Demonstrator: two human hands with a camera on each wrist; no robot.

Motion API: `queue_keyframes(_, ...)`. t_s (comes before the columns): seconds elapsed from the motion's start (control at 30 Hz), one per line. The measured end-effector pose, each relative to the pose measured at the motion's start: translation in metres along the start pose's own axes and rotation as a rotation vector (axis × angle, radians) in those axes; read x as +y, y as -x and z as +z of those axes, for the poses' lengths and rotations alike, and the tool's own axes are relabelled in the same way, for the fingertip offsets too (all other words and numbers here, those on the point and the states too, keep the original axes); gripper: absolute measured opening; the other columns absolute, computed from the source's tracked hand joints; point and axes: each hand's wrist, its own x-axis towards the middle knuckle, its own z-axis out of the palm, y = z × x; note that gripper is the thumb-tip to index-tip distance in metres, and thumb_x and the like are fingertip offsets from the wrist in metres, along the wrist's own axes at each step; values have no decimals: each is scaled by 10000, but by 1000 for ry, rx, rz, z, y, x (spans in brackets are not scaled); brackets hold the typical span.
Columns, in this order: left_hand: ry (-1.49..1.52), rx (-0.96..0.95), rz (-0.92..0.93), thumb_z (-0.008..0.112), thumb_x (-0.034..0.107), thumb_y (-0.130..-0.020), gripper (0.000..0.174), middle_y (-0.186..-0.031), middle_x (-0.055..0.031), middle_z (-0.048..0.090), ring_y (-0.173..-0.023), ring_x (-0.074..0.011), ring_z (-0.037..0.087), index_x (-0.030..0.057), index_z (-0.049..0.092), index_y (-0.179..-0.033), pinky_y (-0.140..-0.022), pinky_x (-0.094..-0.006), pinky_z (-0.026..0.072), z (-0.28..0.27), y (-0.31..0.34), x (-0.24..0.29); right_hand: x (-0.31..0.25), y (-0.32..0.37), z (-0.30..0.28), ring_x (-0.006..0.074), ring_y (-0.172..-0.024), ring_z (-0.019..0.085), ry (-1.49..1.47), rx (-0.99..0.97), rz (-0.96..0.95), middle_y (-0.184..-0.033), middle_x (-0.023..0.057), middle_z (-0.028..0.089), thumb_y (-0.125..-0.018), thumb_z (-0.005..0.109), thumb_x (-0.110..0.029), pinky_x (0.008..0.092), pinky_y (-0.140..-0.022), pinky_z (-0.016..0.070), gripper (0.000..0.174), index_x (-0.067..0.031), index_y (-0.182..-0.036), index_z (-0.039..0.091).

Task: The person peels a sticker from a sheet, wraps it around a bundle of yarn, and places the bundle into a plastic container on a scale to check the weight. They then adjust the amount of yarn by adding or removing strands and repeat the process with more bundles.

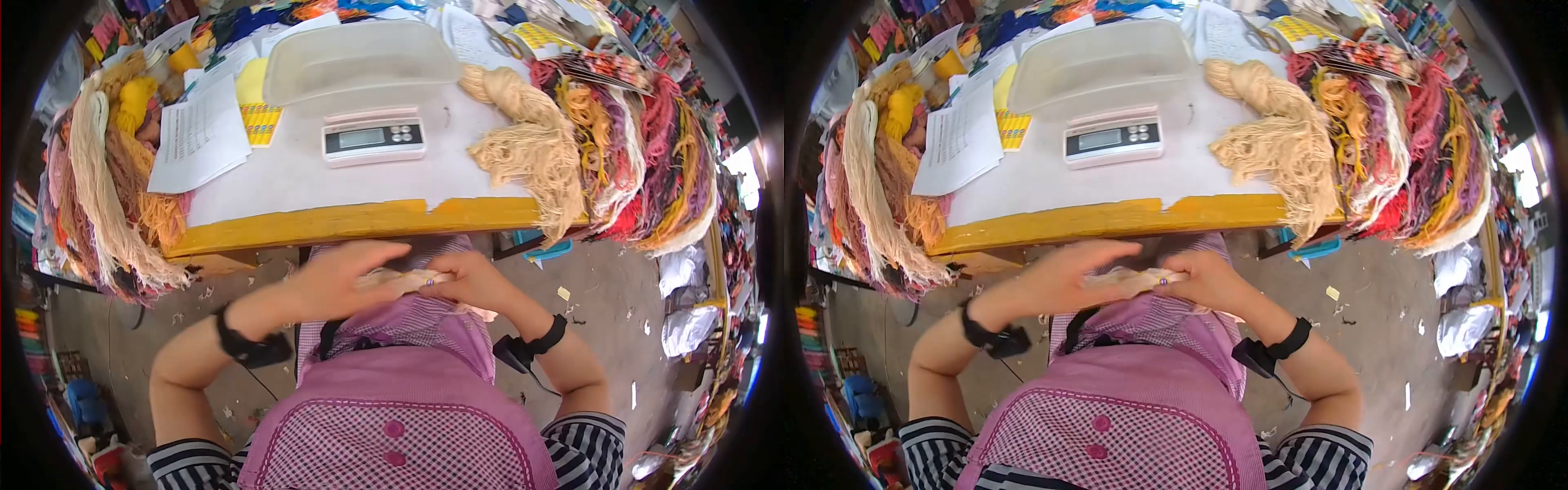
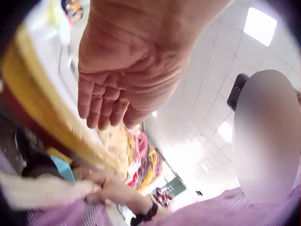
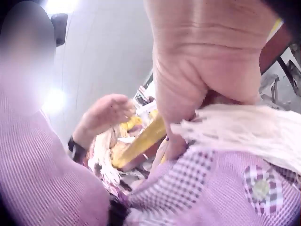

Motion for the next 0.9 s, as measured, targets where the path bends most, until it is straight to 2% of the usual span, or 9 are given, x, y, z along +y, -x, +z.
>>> queue_keyframes(0.07, 153, -332, -253, 630, 213, -911, 429, -1105, -139, 652, -960, -315, 637, 64, 524, -1299, -843, -379, 495, 21, -16, 11, -8, 13, -15, 110, -674, 625, -213, 20, 29, -727, 41, 618, -883, 671, -244, 273, -581, 460, 246, -45, -1026, 661)
queue_keyframes(0.23, 363, -290, -315, 587, 221, -951, 285, -916, -43, 635, -835, -106, 590, 38, 565, -1169, -766, -247, 474, 7, -55, 32, -28, 48, -45, 71, -687, 649, -512, 26, 169, -860, 30, 632, -997, 525, -275, 199, -529, 481, 286, -21, -1085, 624)
queue_keyframes(0.37, 205, -247, -258, 591, 255, -947, 260, -819, -48, 627, -725, -115, 578, 39, 551, -1087, -666, -263, 454, -6, -66, 44, -24, 46, -39, 80, -703, 634, -738, 47, 121, -901, 25, 651, -1004, 521, -269, 206, -579, 507, 292, -12, -1099, 621)
queue_keyframes(0.5, 389, -327, -526, 609, 238, -935, 241, -759, -21, 565, -664, -77, 514, 51, 499, -1040, -601, -244, 418, -14, -73, 55, -19, 29, -36, 43, -688, 572, -550, 106, -114, -881, 4, 636, -1005, 517, -304, 203, -587, 462, 307, -29, -1089, 625)
queue_keyframes(0.57, 500, -335, -608, 616, 231, -929, 242, -765, -12, 550, -649, -69, 491, 58, 485, -1037, -586, -240, 408, -14, -75, 55, -39, 31, -39, 26, -690, 516, -672, -63, 60, -861, -33, 612, -972, 590, -267, 211, -611, 440, 261, -40, -1096, 630)
queue_keyframes(0.67, 583, -250, -541, 648, 225, -899, 303, -805, -15, 546, -688, -89, 515, 59, 485, -1092, -624, -250, 430, -8, -77, 43, -25, 32, -45, 25, -686, 515, -527, -156, -11, -851, -51, 603, -929, 658, -230, 214, -601, 433, 268, -42, -1117, 624)
queue_keyframes(0.73, 349, -357, -272, 676, 240, -874, 382, -918, -52, 585, -807, -129, 571, 44, 503, -1151, -704, -278, 461, -1, -81, 34, -30, 50, -66, 31, -694, 546, -467, -54, -93, -844, -46, 610, -907, 685, -196, 207, -600, 448, 285, -41, -1136, 614)
queue_keyframes(0.8, 247, -458, -290, 707, 256, -846, 491, -1051, -84, 611, -973, -161, 584, 35, 510, -1237, -814, -302, 473, 6, -87, 33, -41, 90, -102, 40, -739, 577, -650, 143, -27, -853, -32, 622, -916, 673, -190, 208, -620, 470, 279, -39, -1142, 609)
queue_keyframes(0.9, 241, -421, -122, 705, 260, -853, 524, -1129, -84, 619, -1017, -166, 584, 49, 511, -1292, -862, -307, 471, 21, -86, 24, -55, 155, -153, 45, -802, 589, -443, 667, -110, -886, -24, 628, -939, 637, -167, 217, -669, 490, 241, -37, -1139, 603)
